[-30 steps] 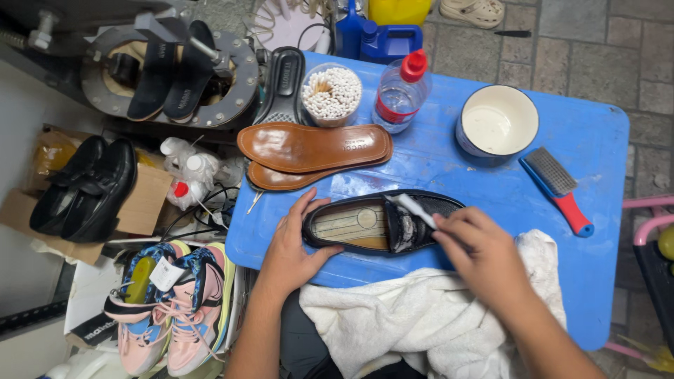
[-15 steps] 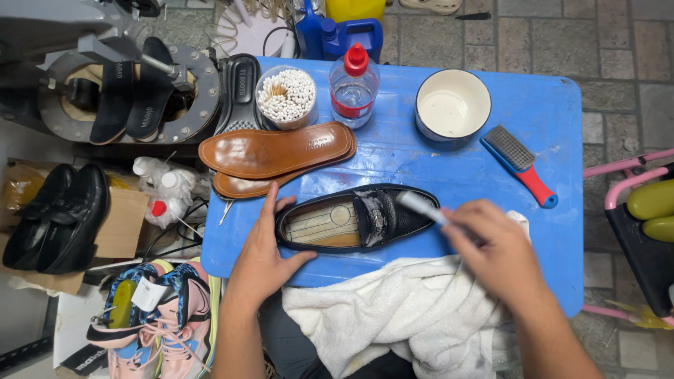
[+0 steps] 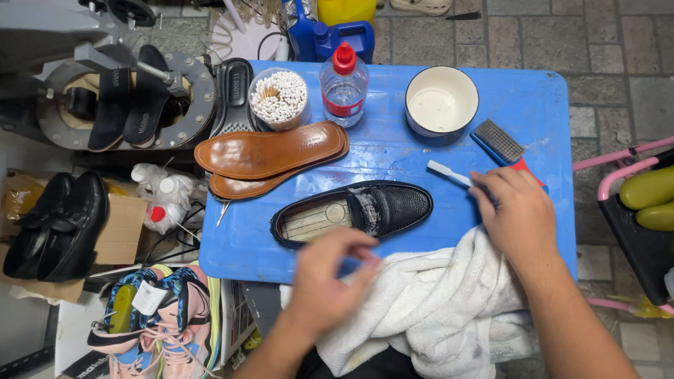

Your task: The person cleans a black leather loafer and a brown leather insole using a white cloth and a toothbrush. They wipe the shoe's exterior and interior, then apply a white cleaning paste from a bowl to the shoe and insole, scrubbing with the toothbrush and wiping with the cloth.

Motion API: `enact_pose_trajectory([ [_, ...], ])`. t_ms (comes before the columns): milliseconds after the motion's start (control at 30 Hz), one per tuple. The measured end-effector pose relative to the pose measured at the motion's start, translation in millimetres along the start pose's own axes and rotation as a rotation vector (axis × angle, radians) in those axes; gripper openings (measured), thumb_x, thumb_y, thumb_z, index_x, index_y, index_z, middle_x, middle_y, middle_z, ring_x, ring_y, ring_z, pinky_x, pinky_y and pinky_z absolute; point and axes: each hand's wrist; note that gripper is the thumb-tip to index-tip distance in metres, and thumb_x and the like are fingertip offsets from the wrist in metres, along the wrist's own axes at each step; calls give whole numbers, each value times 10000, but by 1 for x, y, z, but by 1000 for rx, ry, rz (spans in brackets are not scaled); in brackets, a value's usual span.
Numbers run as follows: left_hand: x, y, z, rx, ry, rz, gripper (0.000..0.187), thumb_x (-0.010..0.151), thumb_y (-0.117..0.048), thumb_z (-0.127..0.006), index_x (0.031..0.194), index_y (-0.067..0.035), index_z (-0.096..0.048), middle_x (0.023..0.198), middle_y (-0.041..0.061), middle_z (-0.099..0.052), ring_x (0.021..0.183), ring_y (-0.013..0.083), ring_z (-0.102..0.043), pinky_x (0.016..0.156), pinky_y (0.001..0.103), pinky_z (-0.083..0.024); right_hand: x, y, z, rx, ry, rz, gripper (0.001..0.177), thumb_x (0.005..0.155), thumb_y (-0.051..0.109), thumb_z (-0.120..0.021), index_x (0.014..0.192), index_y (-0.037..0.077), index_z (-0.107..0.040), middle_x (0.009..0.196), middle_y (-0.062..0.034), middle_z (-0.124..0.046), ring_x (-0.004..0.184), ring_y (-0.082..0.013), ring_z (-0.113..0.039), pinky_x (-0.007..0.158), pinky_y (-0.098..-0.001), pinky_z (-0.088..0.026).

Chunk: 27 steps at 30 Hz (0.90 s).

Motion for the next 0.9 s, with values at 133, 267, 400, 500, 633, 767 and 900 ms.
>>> enact_pose_trajectory([
  [133,-3,-20,-49,196,220,-345,499,821,-399,-786,1146,-43,-659,1106,133,-641,1046,313,-621,890,416,-498,4,1,1,-65,-100,55,157,874,142,-795,1024,100,-776,999,-58,-708,981,-293,-645,886,-422,-523],
  [267,-1,-16,-74,315,373,-339,448,835,-317,-763,1199,-71,-679,1063,98,-635,994,281,-617,845,425,-483,-12,10,22,-99,-55,-145,200,965,280,-766,1029,91,-749,991,-95,-704,1012,-313,-671,850,-423,-529],
  [400,-8,-6,-72,134,395,-316,301,919,-207,-727,1200,-107,-683,1062,46,-638,981,243,-633,858,375,-523,-28,12,54,-137,257,-491,463,929,493,-731,1017,39,-735,872,-155,-707,826,-362,-679,734,-455,-529],
  [500,-9,-2,-70,47,342,-431,292,908,-154,-714,1196,-122,-684,1076,34,-629,1012,221,-654,881,347,-546,-31,12,62,-36,469,-751,538,865,550,-734,990,27,-736,763,-184,-695,730,-374,-679,685,-450,-534],
  [633,-5,-4,-69,56,441,-468,306,884,-151,-729,1186,-114,-697,1023,43,-624,965,233,-656,855,367,-537,-36,9,51,205,547,-760,482,809,473,-803,952,18,-732,721,-171,-677,652,-305,-647,633,-411,-529],
  [767,-1,-11,-58,-7,428,-470,345,913,-226,-761,1223,-96,-683,1045,56,-636,969,257,-667,859,369,-540,-50,-9,38,389,278,-223,324,859,342,-747,924,26,-716,805,-105,-680,754,-176,-623,696,-333,-500],
  [900,7,-7,-34,-43,336,-297,341,932,-288,-769,1196,-85,-693,964,65,-636,836,192,-693,736,323,-547,-59,-33,29,759,430,-729,294,896,305,-708,1011,39,-756,794,-55,-708,715,-94,-593,626,-303,-499],
])
Point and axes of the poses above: each hand's wrist, its own x-axis towards the middle knuckle, its own z-axis out of the back of the hand, y = z × x
